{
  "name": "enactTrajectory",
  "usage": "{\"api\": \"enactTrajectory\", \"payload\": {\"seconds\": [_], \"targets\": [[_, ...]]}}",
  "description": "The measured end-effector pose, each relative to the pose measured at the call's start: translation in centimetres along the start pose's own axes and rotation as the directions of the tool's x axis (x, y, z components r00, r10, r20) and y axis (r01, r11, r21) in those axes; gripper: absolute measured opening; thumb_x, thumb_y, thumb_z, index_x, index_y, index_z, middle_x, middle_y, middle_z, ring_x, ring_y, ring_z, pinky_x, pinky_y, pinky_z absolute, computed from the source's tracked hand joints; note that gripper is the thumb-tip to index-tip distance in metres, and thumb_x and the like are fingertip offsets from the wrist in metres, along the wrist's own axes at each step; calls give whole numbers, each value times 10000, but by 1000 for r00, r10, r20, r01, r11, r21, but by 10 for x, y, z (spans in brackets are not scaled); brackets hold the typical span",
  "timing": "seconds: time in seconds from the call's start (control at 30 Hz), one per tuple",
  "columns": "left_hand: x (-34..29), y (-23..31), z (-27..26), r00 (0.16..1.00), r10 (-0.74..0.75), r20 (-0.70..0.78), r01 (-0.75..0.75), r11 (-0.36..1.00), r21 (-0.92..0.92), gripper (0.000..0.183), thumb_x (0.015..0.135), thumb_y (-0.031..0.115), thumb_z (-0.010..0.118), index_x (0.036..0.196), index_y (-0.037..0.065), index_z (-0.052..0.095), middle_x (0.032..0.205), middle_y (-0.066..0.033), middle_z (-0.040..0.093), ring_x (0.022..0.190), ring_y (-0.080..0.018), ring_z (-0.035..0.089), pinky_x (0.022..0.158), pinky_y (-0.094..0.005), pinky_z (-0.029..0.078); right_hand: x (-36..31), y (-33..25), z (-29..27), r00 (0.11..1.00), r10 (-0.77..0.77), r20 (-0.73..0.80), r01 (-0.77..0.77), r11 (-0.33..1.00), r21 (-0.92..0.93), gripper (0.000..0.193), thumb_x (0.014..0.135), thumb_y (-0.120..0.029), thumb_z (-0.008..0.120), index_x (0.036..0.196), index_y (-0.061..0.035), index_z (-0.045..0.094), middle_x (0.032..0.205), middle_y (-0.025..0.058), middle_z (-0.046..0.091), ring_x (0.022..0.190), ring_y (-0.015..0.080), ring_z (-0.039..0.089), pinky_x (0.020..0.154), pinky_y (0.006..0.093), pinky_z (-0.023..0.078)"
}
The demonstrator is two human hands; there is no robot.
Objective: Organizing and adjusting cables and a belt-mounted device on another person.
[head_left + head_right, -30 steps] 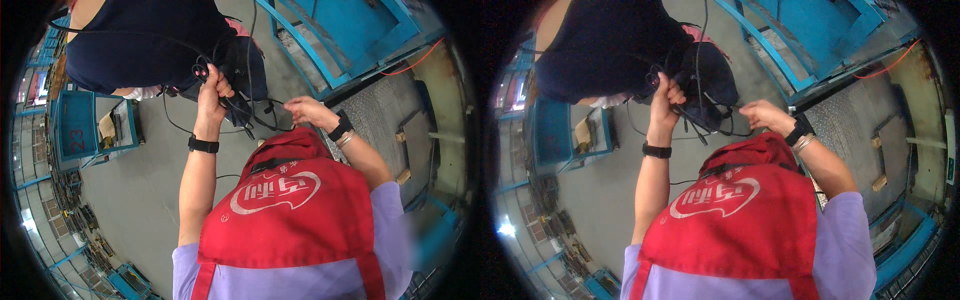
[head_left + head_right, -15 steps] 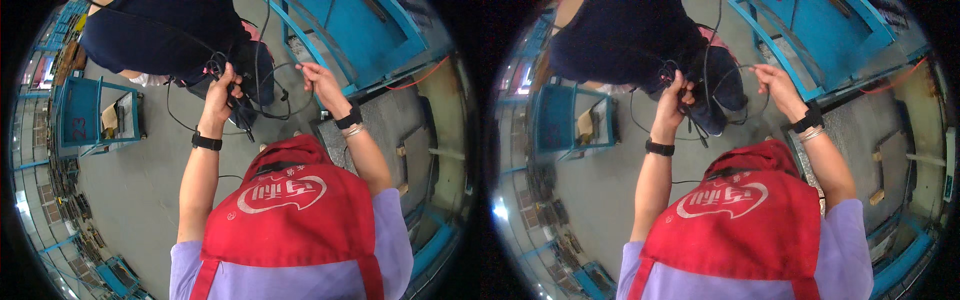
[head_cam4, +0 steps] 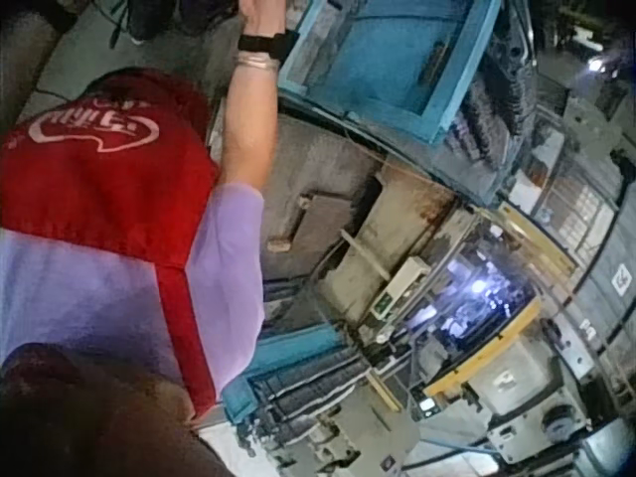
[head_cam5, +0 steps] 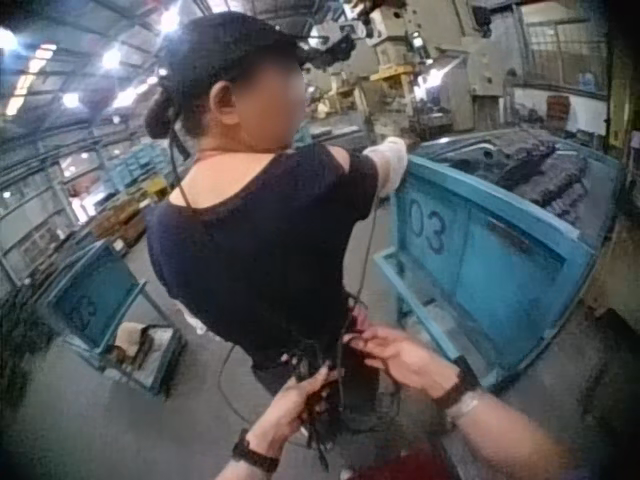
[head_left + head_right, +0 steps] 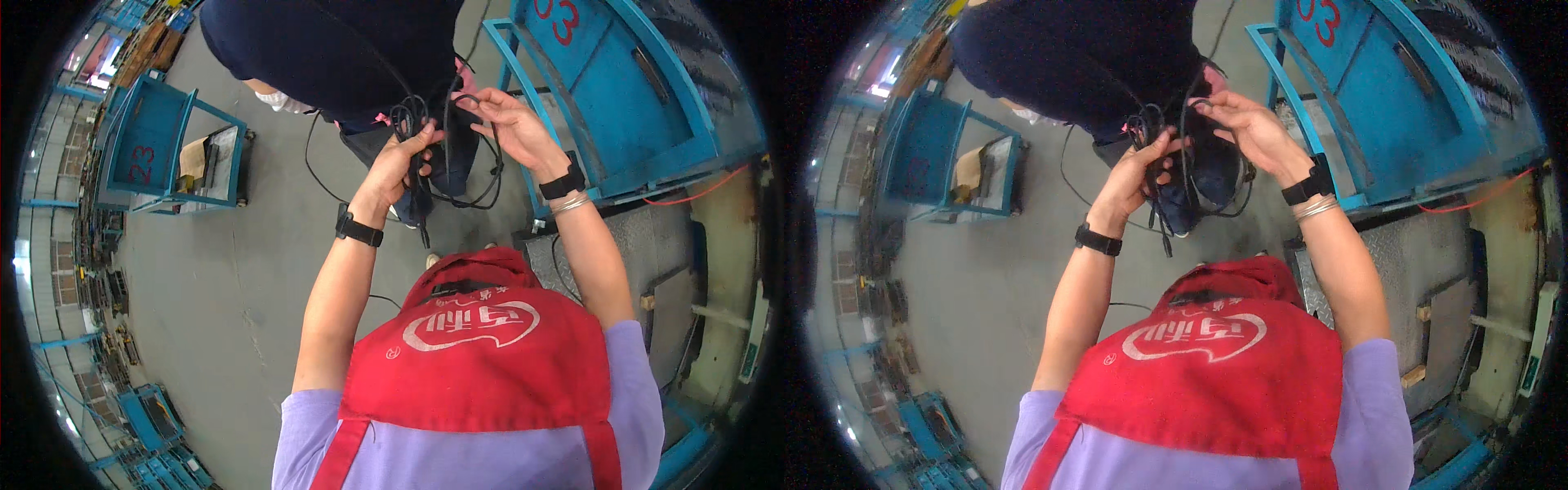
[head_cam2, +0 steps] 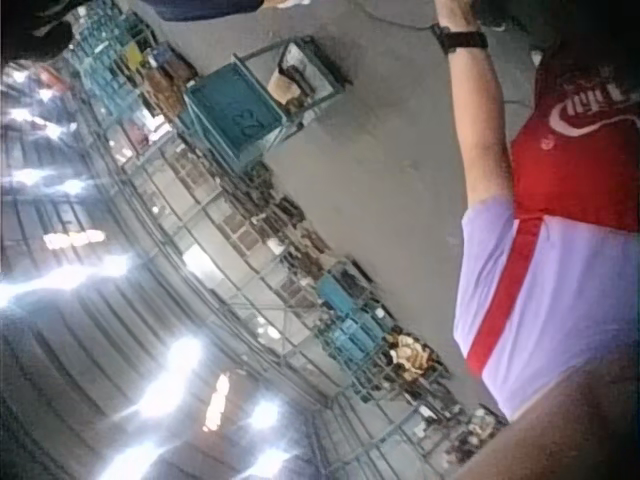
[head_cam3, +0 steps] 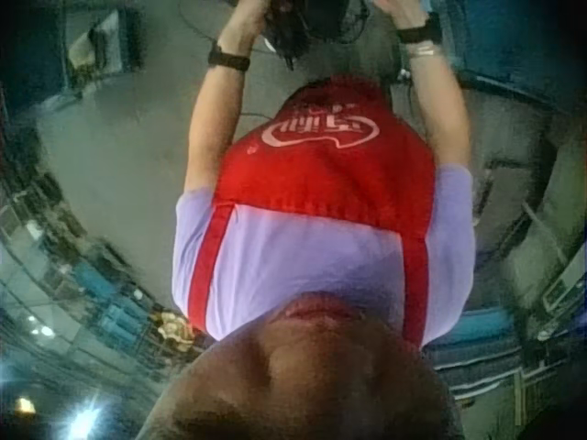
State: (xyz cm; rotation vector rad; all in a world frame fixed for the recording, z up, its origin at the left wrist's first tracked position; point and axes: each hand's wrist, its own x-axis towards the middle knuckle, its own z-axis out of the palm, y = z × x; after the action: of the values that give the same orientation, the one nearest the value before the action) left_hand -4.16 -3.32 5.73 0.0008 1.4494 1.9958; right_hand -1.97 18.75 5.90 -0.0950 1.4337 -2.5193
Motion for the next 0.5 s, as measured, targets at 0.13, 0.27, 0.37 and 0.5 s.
{"api": "enactTrajectory", "payload": {"seconds": [0.13, 0.27, 0.37, 0.5], "targets": [[-4, 9, 10, 997, -38, 65, 34, 998, 55, 354, 911, 291, 535, 1205, 93, 519, 986, -78, 635, 642, -48, 467, 515, -181, 390, 14, 6, -2, 999, -10, 47, -2, 969, 245, 169, 882, -147, 521, 1041, -91, 506, 1131, 51, 567, 1110, 195, 488, 914, 379, 368], [4, 0, -3, 994, -58, 89, 50, 995, 86, 336, 903, 307, 547, 1161, 92, 557, 951, -50, 633, 678, -46, 489, 524, -182, 393, 29, 31, 5, 999, -16, -46, 33, 923, 383, 151, 902, -149, 491, 1027, -64, 493, 1102, 139, 561, 1076, 261, 513, 923, 412, 405], [9, -7, -9, 994, -83, 65, 79, 995, 62, 341, 894, 330, 558, 1137, 91, 577, 928, -23, 628, 715, -46, 505, 529, -184, 398, 34, 32, 4, 998, -15, -64, 46, 859, 510, 152, 928, -165, 458, 1016, -49, 501, 1136, 170, 548, 1103, 283, 501, 957, 425, 396], [3, -3, 2, 997, -70, 34, 68, 997, 45, 386, 887, 371, 558, 1127, 69, 582, 969, -21, 631, 722, -49, 501, 535, -188, 407, 40, 25, 24, 978, 26, -207, 92, 838, 538, 164, 938, -177, 428, 1009, -44, 494, 1125, 179, 539, 1070, 288, 502, 942, 412, 398]]}}
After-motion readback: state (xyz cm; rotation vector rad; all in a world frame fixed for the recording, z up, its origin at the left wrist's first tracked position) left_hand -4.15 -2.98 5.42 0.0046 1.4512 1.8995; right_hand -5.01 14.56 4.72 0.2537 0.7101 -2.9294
